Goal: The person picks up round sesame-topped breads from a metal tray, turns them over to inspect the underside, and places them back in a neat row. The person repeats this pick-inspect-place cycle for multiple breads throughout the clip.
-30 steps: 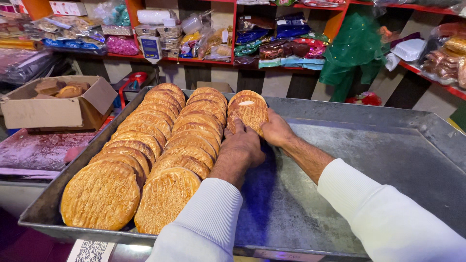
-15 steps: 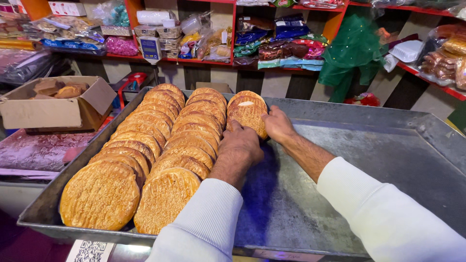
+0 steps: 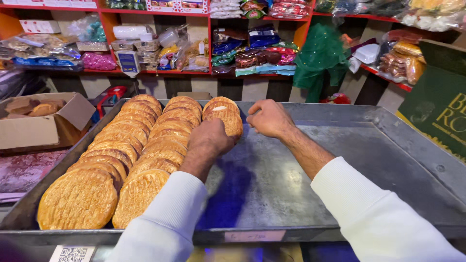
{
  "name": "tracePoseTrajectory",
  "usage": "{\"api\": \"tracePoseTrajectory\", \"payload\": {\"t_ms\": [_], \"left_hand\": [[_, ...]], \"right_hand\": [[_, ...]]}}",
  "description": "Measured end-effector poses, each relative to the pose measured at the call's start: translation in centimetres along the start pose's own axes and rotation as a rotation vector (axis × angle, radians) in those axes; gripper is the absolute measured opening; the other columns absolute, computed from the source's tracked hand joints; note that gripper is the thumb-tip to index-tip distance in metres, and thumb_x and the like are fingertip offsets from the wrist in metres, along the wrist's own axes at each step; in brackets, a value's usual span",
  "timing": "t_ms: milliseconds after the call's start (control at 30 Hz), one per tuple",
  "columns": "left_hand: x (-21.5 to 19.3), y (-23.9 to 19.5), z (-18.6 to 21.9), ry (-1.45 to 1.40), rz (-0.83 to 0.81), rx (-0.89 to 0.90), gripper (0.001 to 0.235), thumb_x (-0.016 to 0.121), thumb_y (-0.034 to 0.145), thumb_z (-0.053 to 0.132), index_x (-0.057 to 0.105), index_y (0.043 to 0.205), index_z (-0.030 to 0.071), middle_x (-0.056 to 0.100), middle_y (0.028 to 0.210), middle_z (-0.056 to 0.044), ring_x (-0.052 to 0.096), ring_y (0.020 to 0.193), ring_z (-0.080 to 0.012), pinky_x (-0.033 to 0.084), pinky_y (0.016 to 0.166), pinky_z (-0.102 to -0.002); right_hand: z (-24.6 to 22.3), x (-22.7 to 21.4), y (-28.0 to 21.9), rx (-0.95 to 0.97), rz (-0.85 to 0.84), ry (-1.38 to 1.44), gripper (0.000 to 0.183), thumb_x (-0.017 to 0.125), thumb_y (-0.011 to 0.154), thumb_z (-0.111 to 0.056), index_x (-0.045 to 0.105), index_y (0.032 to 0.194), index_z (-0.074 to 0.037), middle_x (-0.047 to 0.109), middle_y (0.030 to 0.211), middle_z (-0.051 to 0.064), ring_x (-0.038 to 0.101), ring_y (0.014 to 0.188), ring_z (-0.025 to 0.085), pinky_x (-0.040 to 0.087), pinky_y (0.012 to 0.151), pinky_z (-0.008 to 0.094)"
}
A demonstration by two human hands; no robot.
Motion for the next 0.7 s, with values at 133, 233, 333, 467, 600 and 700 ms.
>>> {"api": "tracePoseTrajectory", "payload": {"t_ms": [133, 233, 333, 467, 600, 700], "left_hand": [[-1.8, -2.6, 1.3, 0.005, 0.035, 0.015, 0.048, 0.067, 0.087, 0.040, 0.072, 0.127, 0.014, 0.065, 0.140, -0.016, 0.058, 0.135, -0.0368, 0.048, 0.112, -0.047], [-2.1, -3.3, 1.2, -0.036, 0.102, 0.015, 0.051, 0.069, 0.079, 0.045, 0.073, 0.125, 0.023, 0.067, 0.136, -0.015, 0.061, 0.131, -0.0365, 0.050, 0.110, -0.048], [-2.8, -6.4, 1.5, -0.110, 0.111, 0.032, 0.050, 0.067, 0.084, 0.044, 0.071, 0.128, 0.020, 0.065, 0.137, -0.017, 0.058, 0.134, -0.0380, 0.046, 0.113, -0.048], [-2.6, -8.6, 0.7, -0.200, 0.161, 0.035, 0.048, 0.069, 0.077, 0.047, 0.075, 0.119, 0.025, 0.079, 0.111, 0.000, 0.066, 0.124, -0.0271, 0.051, 0.107, -0.045], [-2.2, -10.4, 0.0, -0.285, 0.225, 0.020, 0.046, 0.069, 0.077, 0.044, 0.077, 0.116, 0.021, 0.081, 0.105, -0.001, 0.068, 0.119, -0.0290, 0.053, 0.104, -0.048], [-2.2, -11.6, -0.5, -0.324, 0.271, -0.022, 0.042, 0.070, 0.077, 0.044, 0.078, 0.114, 0.024, 0.081, 0.101, 0.002, 0.070, 0.116, -0.0259, 0.054, 0.101, -0.047]], "right_hand": [[0.1, -0.9, -3.3, -0.015, -0.071, 0.002, 0.032, 0.068, 0.079, -0.028, 0.078, 0.108, -0.019, 0.078, 0.073, -0.002, 0.078, 0.073, 0.013, 0.058, 0.086, 0.033], [-0.2, -2.0, -6.5, -0.038, -0.084, 0.009, 0.037, 0.067, 0.083, -0.031, 0.076, 0.115, -0.016, 0.079, 0.077, 0.003, 0.078, 0.085, 0.018, 0.056, 0.091, 0.038], [-0.4, -3.1, -9.7, -0.061, -0.058, 0.038, 0.036, 0.064, 0.087, -0.031, 0.075, 0.119, -0.018, 0.080, 0.081, 0.003, 0.076, 0.095, 0.021, 0.055, 0.093, 0.041], [-0.6, -4.9, -13.2, -0.102, 0.001, 0.093, 0.037, 0.060, 0.090, -0.029, 0.073, 0.123, -0.019, 0.082, 0.090, 0.001, 0.079, 0.085, 0.020, 0.054, 0.095, 0.040], [0.5, -5.7, -14.7, -0.164, 0.057, 0.146, 0.036, 0.057, 0.092, -0.026, 0.073, 0.123, -0.018, 0.082, 0.090, 0.002, 0.079, 0.081, 0.018, 0.055, 0.094, 0.040], [0.3, -6.7, -15.8, -0.202, 0.080, 0.185, 0.037, 0.057, 0.090, -0.023, 0.073, 0.123, -0.015, 0.081, 0.086, 0.003, 0.079, 0.080, 0.020, 0.056, 0.092, 0.042]]}}
Point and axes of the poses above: each hand's wrist, its own y-axis towards the middle knuckle, its own x-axis out of the palm, z = x × y, the point moved 9 cm from there along y, towards the middle knuckle
